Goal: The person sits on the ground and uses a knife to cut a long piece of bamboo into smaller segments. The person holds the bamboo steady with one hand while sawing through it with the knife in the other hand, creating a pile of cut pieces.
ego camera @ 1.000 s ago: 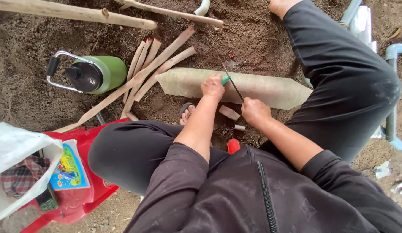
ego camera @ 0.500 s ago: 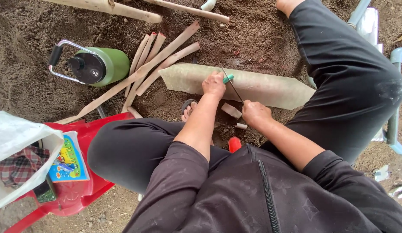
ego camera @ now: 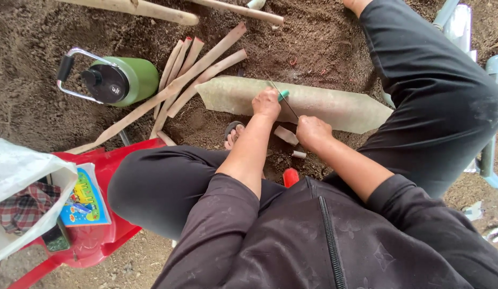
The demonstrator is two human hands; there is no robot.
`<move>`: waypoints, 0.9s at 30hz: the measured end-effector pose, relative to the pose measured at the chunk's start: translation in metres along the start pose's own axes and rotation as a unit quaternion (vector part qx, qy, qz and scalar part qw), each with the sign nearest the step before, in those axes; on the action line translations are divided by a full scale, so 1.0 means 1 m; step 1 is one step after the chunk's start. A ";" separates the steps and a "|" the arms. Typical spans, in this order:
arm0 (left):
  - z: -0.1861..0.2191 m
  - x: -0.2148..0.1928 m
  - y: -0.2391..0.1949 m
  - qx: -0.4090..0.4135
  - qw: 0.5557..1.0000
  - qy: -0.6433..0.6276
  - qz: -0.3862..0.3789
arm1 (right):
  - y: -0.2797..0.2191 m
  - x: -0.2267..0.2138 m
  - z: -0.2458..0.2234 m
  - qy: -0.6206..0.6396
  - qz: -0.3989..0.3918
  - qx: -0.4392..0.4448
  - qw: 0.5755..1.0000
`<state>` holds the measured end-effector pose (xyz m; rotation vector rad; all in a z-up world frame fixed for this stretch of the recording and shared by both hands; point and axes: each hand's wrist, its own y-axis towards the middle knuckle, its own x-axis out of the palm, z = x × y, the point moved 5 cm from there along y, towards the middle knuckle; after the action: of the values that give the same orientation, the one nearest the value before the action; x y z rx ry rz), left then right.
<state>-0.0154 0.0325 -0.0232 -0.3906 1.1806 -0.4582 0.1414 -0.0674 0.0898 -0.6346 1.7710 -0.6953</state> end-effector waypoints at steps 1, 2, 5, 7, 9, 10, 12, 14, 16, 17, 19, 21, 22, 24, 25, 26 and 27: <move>-0.003 0.004 0.003 -0.010 1.000 0.009 -0.003 | -0.010 -0.003 -0.001 0.000 -0.001 0.003 1.000; -0.004 0.009 0.007 -0.021 1.000 0.015 -0.006 | -0.020 -0.008 -0.001 -0.004 -0.003 0.006 1.000; 0.003 0.001 0.005 -0.012 1.000 0.009 0.003 | -0.039 0.004 0.016 0.007 -0.008 0.001 1.000; 0.005 0.000 0.000 -0.005 1.000 0.012 0.003 | -0.032 0.004 0.014 0.006 -0.010 0.000 1.000; 0.007 -0.006 0.004 0.009 1.000 0.021 0.011 | -0.013 0.004 0.009 0.009 0.001 -0.002 1.000; 0.007 -0.006 0.003 0.008 1.000 0.014 0.007 | -0.002 0.006 0.003 -0.007 0.027 -0.024 0.999; 0.007 -0.008 0.002 0.009 1.000 0.011 0.004 | 0.006 0.009 -0.001 -0.021 0.057 -0.044 0.997; 0.006 -0.007 0.000 -0.004 1.000 0.020 -0.014 | 0.003 0.017 0.004 0.019 0.009 -0.025 0.999; 0.007 -0.007 0.005 -0.009 1.000 0.016 -0.017 | -0.025 0.010 0.011 0.012 0.004 -0.023 1.000; 0.007 -0.003 0.005 -0.015 1.000 0.013 -0.020 | -0.040 0.008 0.016 0.004 -0.001 -0.022 1.000; 0.013 -0.004 0.004 -0.014 1.000 0.019 -0.019 | -0.025 0.014 0.021 -0.006 -0.009 -0.020 1.000; 0.015 -0.010 0.002 -0.003 0.999 0.036 -0.014 | -0.008 0.016 0.014 -0.006 -0.006 -0.015 1.000; 0.016 -0.014 0.002 0.003 0.999 0.032 -0.012 | 0.002 0.011 0.005 -0.001 0.014 -0.028 1.000; 0.016 -0.017 0.000 0.010 0.999 0.032 -0.009 | 0.010 0.006 -0.003 0.008 0.037 -0.040 0.998; 0.013 -0.016 0.000 0.003 0.999 0.035 -0.010 | 0.010 0.009 -0.002 0.014 0.024 -0.032 0.999; 0.012 -0.013 -0.001 -0.004 0.999 0.035 -0.012 | 0.008 0.012 0.001 0.018 0.009 -0.022 1.000; 0.015 -0.021 -0.001 -0.002 0.999 0.035 -0.012 | -0.005 0.006 0.001 0.019 0.010 -0.021 1.000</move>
<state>-0.0081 0.0437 -0.0013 -0.3954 1.2468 -0.4936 0.1413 -0.0753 0.0890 -0.6351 1.8279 -0.6617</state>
